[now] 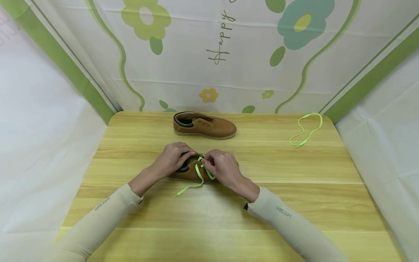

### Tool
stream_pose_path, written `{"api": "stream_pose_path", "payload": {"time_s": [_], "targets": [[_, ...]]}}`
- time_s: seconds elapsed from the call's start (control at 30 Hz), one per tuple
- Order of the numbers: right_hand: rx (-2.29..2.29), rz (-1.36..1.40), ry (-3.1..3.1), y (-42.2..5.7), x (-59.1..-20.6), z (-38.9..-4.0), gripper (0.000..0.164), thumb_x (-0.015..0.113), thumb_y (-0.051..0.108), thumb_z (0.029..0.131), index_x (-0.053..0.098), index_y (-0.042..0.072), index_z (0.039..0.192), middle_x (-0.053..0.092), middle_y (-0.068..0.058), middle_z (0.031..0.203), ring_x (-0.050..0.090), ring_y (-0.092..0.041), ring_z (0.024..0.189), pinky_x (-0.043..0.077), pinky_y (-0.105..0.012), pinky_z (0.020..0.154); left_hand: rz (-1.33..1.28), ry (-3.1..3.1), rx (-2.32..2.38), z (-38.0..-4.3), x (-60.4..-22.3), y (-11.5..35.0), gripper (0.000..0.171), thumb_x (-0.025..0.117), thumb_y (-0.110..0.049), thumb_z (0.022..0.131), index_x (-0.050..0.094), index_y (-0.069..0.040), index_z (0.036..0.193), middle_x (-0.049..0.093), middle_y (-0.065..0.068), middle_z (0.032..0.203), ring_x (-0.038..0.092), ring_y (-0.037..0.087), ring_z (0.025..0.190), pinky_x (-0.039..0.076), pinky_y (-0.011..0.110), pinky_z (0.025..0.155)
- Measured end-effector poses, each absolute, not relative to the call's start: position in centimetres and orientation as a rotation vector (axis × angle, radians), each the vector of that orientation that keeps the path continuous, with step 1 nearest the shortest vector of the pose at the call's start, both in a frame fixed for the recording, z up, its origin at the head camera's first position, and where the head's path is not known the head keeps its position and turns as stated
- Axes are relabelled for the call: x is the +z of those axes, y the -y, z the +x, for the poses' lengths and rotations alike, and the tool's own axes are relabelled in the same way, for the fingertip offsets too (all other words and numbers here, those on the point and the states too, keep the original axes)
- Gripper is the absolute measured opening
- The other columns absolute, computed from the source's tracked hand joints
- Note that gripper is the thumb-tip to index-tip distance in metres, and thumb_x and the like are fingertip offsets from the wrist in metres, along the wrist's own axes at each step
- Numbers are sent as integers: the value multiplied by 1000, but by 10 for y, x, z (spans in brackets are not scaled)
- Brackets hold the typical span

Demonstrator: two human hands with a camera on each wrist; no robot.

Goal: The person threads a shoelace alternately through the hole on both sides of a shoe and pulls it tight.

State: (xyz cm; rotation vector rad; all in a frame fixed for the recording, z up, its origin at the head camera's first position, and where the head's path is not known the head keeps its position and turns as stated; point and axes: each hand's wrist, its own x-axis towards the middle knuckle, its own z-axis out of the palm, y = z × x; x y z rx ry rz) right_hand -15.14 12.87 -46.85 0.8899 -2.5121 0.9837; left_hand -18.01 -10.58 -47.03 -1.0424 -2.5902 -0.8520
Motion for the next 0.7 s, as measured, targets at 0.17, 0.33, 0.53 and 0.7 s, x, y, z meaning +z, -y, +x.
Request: {"api": "stream_pose_path", "payload": {"time_s": [0.17,0.33,0.53,0.7], "targets": [[934,885,2503,-125,-469,-153,10,78,-2,86,77,7,82,72,-1,74,63,-7,62,51,-21,57,-977,2638,-866,-182,-471,104,12,74,-13,101,84,-6,99,80,5,94,76,21,89,62,38,80],[914,870,2504,-121,-467,-154,9,79,-1,84,76,6,79,71,-1,71,62,-7,59,52,-23,55,-894,2681,-914,-182,-470,101,12,75,-13,100,85,-7,96,81,6,93,77,21,86,61,37,77],[878,817,2528,-116,-470,-157,10,78,0,83,76,8,77,70,1,69,61,-6,57,51,-24,53,-821,2690,-938,-181,-470,98,10,77,-13,96,86,-9,92,81,4,91,77,20,85,60,37,75],[834,757,2544,-113,-470,-157,12,79,2,82,76,11,76,69,3,68,59,-6,56,49,-26,51,-809,2694,-931,-180,-470,97,11,77,-13,95,86,-10,90,81,3,89,76,19,83,60,36,74]]}}
